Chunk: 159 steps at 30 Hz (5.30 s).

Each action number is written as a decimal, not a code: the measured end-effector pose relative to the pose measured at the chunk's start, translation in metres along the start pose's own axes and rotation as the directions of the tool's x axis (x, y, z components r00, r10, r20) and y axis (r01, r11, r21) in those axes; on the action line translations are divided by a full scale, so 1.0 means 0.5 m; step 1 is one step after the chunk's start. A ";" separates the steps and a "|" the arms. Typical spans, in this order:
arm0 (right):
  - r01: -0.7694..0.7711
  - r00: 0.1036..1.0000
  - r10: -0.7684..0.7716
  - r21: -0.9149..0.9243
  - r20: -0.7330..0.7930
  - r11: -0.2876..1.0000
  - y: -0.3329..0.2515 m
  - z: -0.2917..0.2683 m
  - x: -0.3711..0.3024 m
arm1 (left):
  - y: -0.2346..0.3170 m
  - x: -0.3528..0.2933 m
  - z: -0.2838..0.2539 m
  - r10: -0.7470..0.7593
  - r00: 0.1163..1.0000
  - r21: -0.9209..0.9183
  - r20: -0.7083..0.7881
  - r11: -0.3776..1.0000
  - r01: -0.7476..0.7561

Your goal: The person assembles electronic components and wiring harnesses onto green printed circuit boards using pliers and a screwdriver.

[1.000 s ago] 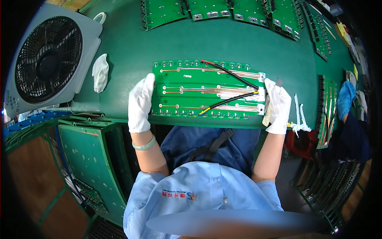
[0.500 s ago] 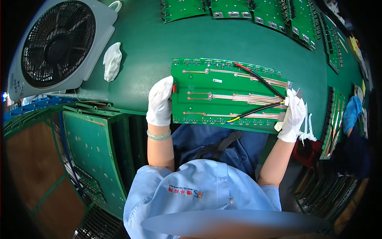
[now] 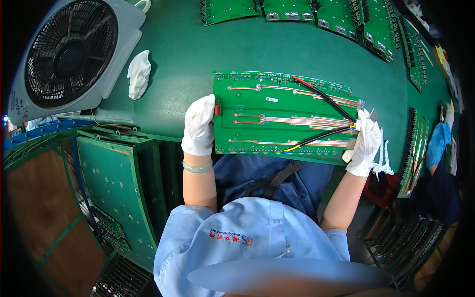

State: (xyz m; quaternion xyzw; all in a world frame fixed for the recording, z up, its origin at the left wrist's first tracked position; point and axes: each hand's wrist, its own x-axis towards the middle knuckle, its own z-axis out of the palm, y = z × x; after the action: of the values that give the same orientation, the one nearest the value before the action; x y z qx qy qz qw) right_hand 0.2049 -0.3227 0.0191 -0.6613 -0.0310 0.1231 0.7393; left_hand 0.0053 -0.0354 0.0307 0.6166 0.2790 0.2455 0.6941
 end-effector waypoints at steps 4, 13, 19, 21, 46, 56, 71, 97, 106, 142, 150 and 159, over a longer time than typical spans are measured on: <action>0.047 0.999 -0.046 0.033 -0.006 0.998 0.009 0.005 0.000 | -0.001 0.000 -0.004 -0.058 0.998 -0.185 0.007 0.981 0.059; 0.076 0.997 -0.076 -0.023 -0.003 0.997 0.009 0.004 0.001 | -0.012 0.003 -0.013 0.091 0.994 0.019 0.064 0.996 -0.092; 0.066 0.997 -0.068 -0.072 -0.033 0.995 0.003 0.009 0.001 | -0.029 0.002 -0.020 -0.026 0.989 -0.295 0.145 0.953 0.068; 0.074 0.996 -0.077 -0.059 -0.047 0.996 -0.001 0.017 -0.004 | -0.052 -0.006 -0.029 0.018 0.996 -0.201 0.089 0.980 0.001; 0.116 0.993 -0.116 0.075 -0.004 0.990 0.009 -0.007 -0.017 | -0.111 -0.015 -0.079 0.422 0.894 0.625 0.149 0.661 -0.416; 0.068 0.998 -0.069 0.125 0.003 0.990 0.000 -0.011 -0.021 | -0.037 -0.017 -0.025 -0.014 1.000 -0.261 -0.011 0.965 0.010; 0.074 0.997 -0.061 0.273 -0.058 0.959 -0.018 -0.002 -0.034 | -0.019 0.007 -0.009 0.005 0.973 -0.328 0.230 0.942 0.073; 0.058 0.998 -0.054 0.281 -0.023 0.958 0.006 -0.023 -0.029 | -0.007 0.017 0.004 0.040 0.974 -0.208 0.224 0.978 0.008; 0.008 1.000 -0.002 0.321 -0.019 0.947 -0.013 -0.013 -0.034 | -0.007 0.017 0.001 0.045 0.979 -0.167 0.197 0.986 -0.012; -0.316 0.923 0.359 -0.262 0.137 0.912 -0.064 0.051 -0.233 | 0.040 -0.111 0.079 0.162 0.971 0.514 0.176 0.826 -0.231; -0.157 0.930 0.269 -0.391 0.250 0.907 -0.094 0.032 -0.266 | 0.047 -0.105 0.084 0.098 0.993 0.424 0.065 0.898 -0.117; 0.242 0.907 -0.014 -0.492 0.421 0.836 -0.050 0.060 -0.243 | 0.023 -0.245 0.020 -0.040 0.998 0.246 -0.047 0.968 0.050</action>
State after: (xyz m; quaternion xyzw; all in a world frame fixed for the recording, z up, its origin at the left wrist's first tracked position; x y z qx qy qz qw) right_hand 0.0846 -0.3232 0.0617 -0.7971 -0.2598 0.1913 0.5104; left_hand -0.0766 -0.1253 0.0533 0.6864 0.3358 0.2058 0.6114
